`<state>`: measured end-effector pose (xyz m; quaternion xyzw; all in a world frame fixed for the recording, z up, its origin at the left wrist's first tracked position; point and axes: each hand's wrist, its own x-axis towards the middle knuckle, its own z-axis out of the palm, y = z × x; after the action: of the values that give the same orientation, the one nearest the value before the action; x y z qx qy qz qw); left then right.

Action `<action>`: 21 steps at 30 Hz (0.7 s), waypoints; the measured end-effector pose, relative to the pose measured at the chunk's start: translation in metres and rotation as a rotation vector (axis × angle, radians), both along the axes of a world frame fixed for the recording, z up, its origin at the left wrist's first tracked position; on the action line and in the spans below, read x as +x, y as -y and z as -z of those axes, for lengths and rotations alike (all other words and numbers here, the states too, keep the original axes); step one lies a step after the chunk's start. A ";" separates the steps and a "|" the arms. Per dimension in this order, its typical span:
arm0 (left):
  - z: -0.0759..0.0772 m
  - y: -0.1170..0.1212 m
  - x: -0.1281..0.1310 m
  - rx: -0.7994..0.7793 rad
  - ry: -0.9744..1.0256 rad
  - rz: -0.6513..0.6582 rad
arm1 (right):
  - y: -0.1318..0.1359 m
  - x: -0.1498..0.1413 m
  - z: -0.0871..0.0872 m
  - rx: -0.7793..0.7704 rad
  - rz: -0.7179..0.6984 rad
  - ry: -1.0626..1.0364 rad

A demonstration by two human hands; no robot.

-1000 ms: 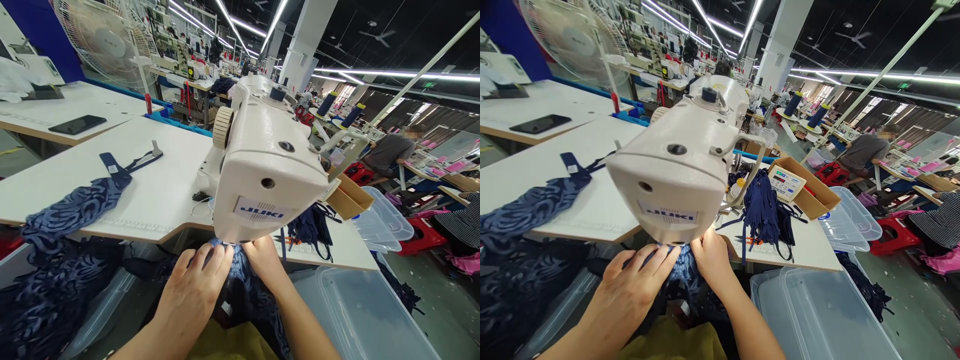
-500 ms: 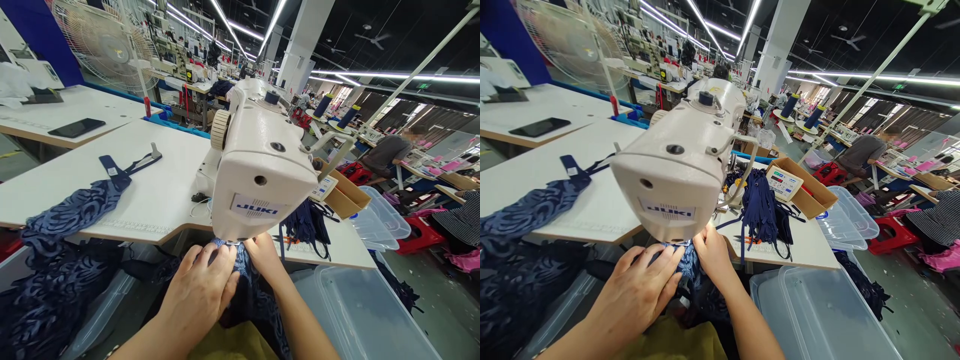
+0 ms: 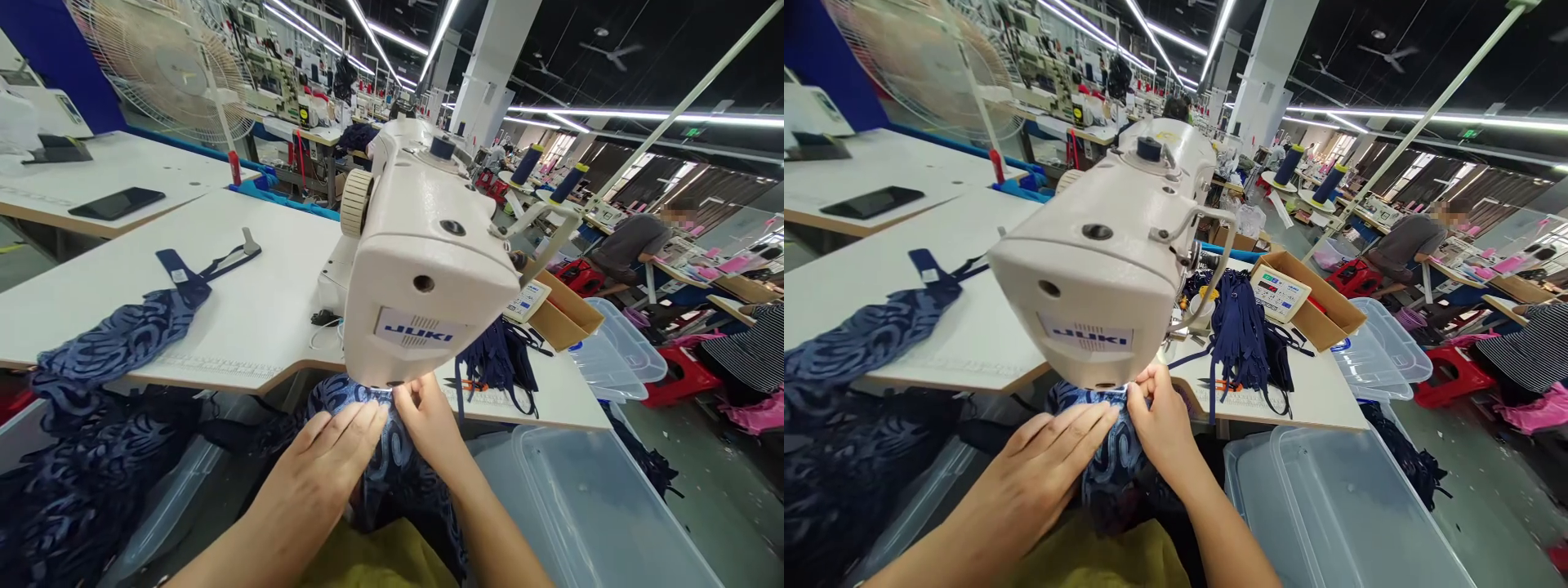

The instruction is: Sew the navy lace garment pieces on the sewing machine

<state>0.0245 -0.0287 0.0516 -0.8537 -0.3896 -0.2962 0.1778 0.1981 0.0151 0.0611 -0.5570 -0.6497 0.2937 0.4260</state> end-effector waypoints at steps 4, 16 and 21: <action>-0.002 0.002 0.006 -0.004 0.060 -0.059 | -0.006 0.000 -0.003 0.033 0.042 0.082; -0.004 0.002 0.009 -0.018 0.066 -0.100 | -0.013 0.003 -0.005 0.036 0.052 0.234; -0.007 0.000 0.007 0.002 0.087 -0.065 | -0.013 0.002 -0.005 0.027 0.046 0.212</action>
<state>0.0313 -0.0289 0.0591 -0.8267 -0.4243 -0.3275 0.1711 0.2003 0.0280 0.0659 -0.5939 -0.6820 0.2144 0.3690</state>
